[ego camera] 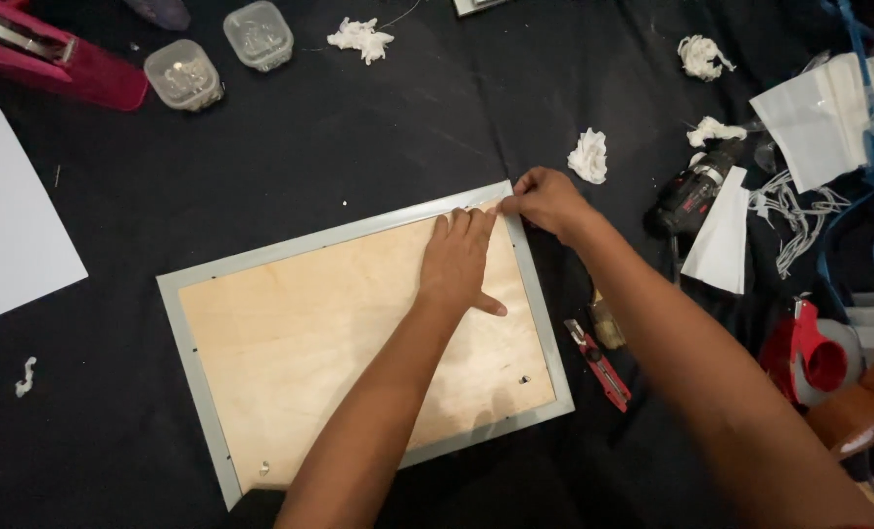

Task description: Assembling a picture frame by inserting a wooden backing and then measuring and cutting black material using a metal ruler and utility knife.

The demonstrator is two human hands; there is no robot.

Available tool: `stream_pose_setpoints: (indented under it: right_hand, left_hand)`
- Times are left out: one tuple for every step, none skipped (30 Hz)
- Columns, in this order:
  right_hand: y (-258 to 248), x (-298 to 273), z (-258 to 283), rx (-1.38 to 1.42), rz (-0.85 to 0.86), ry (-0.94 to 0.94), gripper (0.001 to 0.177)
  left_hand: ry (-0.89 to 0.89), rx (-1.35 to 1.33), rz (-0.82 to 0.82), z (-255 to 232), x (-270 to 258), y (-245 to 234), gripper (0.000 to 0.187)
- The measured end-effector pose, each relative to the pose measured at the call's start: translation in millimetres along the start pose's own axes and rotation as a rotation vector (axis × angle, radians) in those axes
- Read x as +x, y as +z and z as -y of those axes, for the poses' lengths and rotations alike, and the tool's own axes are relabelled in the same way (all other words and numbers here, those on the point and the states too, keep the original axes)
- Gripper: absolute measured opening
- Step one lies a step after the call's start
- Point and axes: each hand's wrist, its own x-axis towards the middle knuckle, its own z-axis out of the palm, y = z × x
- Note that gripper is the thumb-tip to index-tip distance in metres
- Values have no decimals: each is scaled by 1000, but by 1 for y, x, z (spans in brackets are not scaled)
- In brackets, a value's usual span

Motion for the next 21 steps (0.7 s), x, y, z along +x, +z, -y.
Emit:
stream_pose_setpoints:
  right_hand:
    - [-2,-1,5,3,1,27,48]
    - [-3,-2,8,4,-1,27,48]
    - [-4,-4,11,6,5,24,50]
    - [-5,-6,14,9,11,21,51]
    - [-4,-6,17,9,12,24,51]
    - [-4,-7,19,-7,18,27,56]
    - [-4,-7,22,-22,25,29,60]
    - [0,-3,15,-21,27,30,60]
    - [0,3,10,-23,44,40,66]
    - [1,9,5,-24,60,51,72]
    - [2,10,4,-23,54,47,72]
    - [3,10,2,-28,43,41,67]
    - [5,10,-1,-36,36,36,63]
    - [0,-2,9,-36,35,33,63]
    - [-4,-14,19,-79,15,-27,59]
    - [-8,-27,29,-122,-4,-88,55]
    - [-6,-34,32,-125,-4,-90,55]
    - [-6,-42,36,-157,-21,-216,50]
    - [-4,-51,38,-185,-38,-337,48]
    - [0,-51,29,-185,-37,-336,48]
    - [4,-50,20,-249,-46,-421,42]
  left_hand:
    - [10,-24,-5,1,1,0,145]
    - [12,-24,-6,2,0,0,145]
    - [13,-39,-6,2,-1,1,144]
    - [14,-55,-6,2,-2,2,143]
    - [15,-55,-5,2,-2,4,143]
    - [20,-54,-9,3,-1,5,144]
    - [23,-52,-11,3,-1,6,144]
    - [23,-52,-9,5,-2,9,144]
    - [50,-95,-54,8,-1,9,141]
    - [77,-138,-98,11,0,9,138]
    - [79,-133,-104,17,5,12,138]
    - [4,-306,-196,23,11,14,115]
    - [-75,-481,-285,28,15,18,92]
    - [-76,-480,-288,32,21,22,92]
    - [-130,-482,-327,35,26,28,80]
    - [-184,-484,-365,39,31,35,69]
    - [-185,-486,-368,37,32,36,69]
    - [-158,-476,-342,35,33,36,66]
    - [-128,-466,-312,32,32,38,63]
    - [-127,-466,-310,31,32,40,63]
    - [-127,-490,-338,30,32,42,61]
